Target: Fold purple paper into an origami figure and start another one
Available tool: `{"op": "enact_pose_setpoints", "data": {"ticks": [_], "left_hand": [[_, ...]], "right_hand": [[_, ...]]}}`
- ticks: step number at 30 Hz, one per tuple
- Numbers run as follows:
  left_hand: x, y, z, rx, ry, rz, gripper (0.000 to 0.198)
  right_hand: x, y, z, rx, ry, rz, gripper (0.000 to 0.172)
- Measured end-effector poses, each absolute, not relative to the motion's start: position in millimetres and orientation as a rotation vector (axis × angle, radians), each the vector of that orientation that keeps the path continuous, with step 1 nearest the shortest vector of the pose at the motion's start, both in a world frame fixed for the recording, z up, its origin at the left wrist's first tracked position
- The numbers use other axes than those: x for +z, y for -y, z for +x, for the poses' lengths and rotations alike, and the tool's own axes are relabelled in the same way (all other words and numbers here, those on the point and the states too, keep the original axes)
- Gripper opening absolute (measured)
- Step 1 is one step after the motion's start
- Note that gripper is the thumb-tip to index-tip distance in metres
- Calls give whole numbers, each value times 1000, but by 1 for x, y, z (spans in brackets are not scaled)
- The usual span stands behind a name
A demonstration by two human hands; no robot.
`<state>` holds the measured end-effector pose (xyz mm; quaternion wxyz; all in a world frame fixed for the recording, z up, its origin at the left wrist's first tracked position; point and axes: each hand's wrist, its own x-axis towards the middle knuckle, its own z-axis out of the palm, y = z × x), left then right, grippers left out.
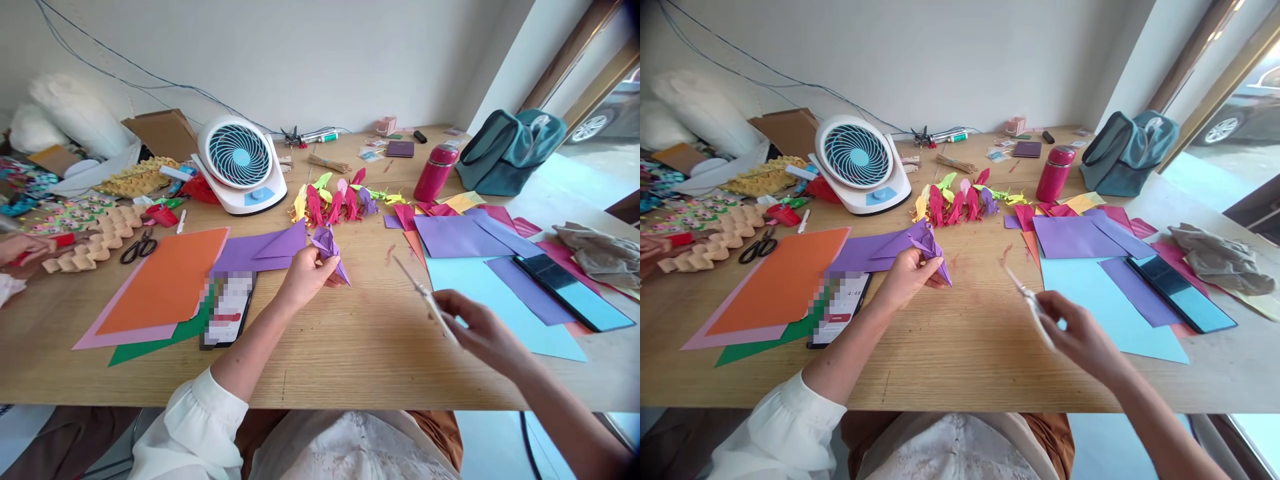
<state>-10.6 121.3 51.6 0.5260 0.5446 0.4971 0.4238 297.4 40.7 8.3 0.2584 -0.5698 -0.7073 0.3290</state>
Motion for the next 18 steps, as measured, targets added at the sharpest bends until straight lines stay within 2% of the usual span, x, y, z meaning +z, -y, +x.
{"op": "enact_pose_setpoints", "data": {"ticks": [4, 7, 18], "left_hand": [[73, -122, -10, 946, -1156, 1398, 20], [81, -121, -12, 914, -1170, 1444, 19], [81, -131, -14, 885, -1221, 1519, 11]], "right_hand": [[17, -30, 240, 1494, 1769, -1195, 47], [14, -24, 217, 1703, 1563, -1143, 43], [6, -17, 209, 1759, 1498, -1069, 49]]}}
